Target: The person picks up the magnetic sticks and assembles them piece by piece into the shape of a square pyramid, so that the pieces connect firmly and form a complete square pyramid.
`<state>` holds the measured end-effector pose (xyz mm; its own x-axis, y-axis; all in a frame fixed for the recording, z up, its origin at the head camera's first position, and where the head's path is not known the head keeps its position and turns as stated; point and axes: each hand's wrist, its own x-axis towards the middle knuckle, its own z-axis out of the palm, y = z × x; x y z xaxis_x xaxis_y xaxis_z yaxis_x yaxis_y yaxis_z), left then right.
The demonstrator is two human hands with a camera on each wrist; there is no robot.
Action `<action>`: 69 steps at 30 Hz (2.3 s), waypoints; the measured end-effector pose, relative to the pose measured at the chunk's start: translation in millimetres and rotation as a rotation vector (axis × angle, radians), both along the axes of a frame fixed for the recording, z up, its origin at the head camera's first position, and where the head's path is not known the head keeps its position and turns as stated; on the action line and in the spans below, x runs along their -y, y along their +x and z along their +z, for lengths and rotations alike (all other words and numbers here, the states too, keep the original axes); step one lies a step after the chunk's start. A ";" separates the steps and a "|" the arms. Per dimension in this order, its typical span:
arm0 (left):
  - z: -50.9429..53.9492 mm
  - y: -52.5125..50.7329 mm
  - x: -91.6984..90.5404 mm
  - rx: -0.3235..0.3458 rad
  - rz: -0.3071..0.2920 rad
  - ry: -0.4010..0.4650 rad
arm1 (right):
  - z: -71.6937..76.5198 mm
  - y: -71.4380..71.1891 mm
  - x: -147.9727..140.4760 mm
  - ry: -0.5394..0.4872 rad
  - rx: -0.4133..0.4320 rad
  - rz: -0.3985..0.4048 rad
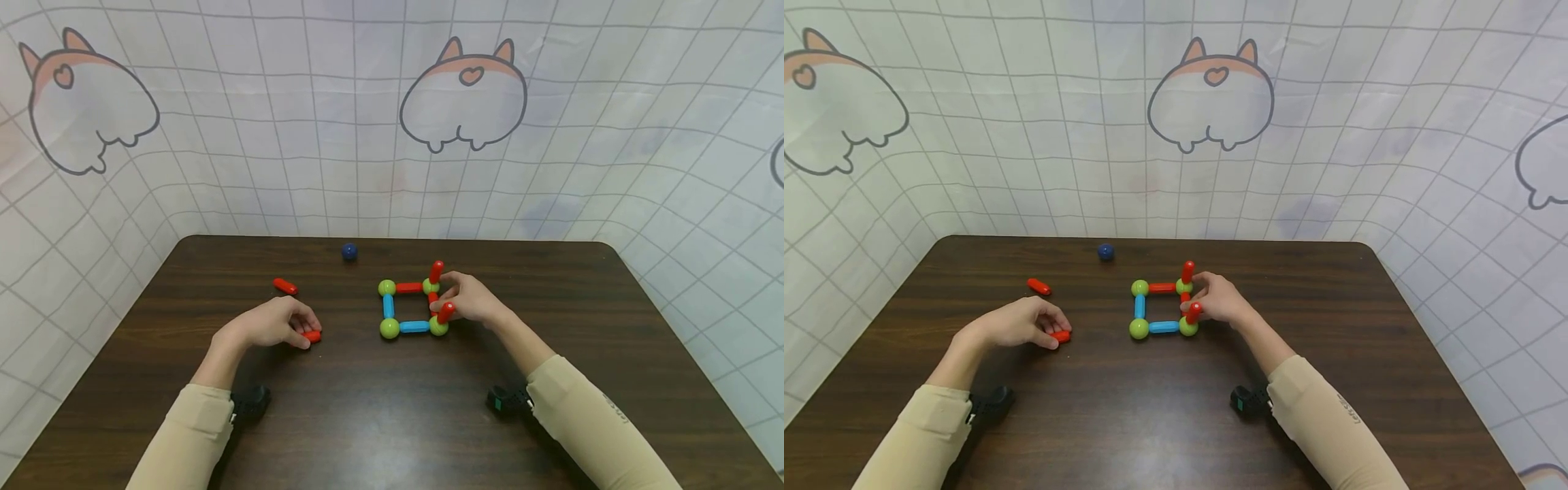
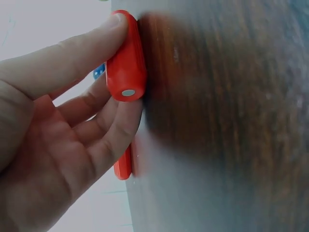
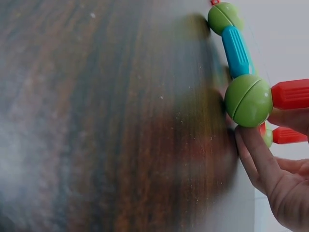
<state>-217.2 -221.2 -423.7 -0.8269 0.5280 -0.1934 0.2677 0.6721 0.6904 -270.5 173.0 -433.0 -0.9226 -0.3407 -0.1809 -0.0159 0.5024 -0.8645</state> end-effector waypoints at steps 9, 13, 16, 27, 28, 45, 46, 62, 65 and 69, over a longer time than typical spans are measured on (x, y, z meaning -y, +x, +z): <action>-0.9 -3.9 -4.8 -0.048 -0.016 0.006 | -0.9 2.9 -0.4 -0.011 0.005 -0.003; -1.9 -5.1 -6.9 -0.088 -0.014 0.024 | -1.1 4.9 -0.7 -0.013 0.000 0.006; -3.6 -7.7 -9.4 -0.127 -0.017 0.053 | 0.0 6.6 -1.7 -0.013 -0.003 0.006; -3.9 -19.1 -31.1 -0.213 0.117 0.181 | -1.8 7.9 -1.3 -0.006 -0.006 -0.007; -4.1 -20.0 -33.5 -0.216 0.125 0.192 | -1.9 8.3 -1.1 -0.006 -0.006 -0.011; -4.9 -36.5 -68.5 -0.235 0.304 0.393 | 0.8 11.1 0.6 0.003 -0.012 -0.008; -5.1 -37.3 -70.8 -0.238 0.310 0.403 | 0.7 10.9 0.7 -0.001 -0.009 -0.007; -7.8 -49.8 -107.5 -0.229 0.264 0.476 | 0.9 11.3 -1.2 0.022 -0.013 -0.006; -8.5 -51.7 -113.1 -0.229 0.267 0.499 | 1.2 12.3 -0.4 0.015 -0.009 -0.006; -9.0 -54.9 -119.4 -0.232 0.268 0.522 | 1.0 12.1 0.7 0.005 -0.005 -0.009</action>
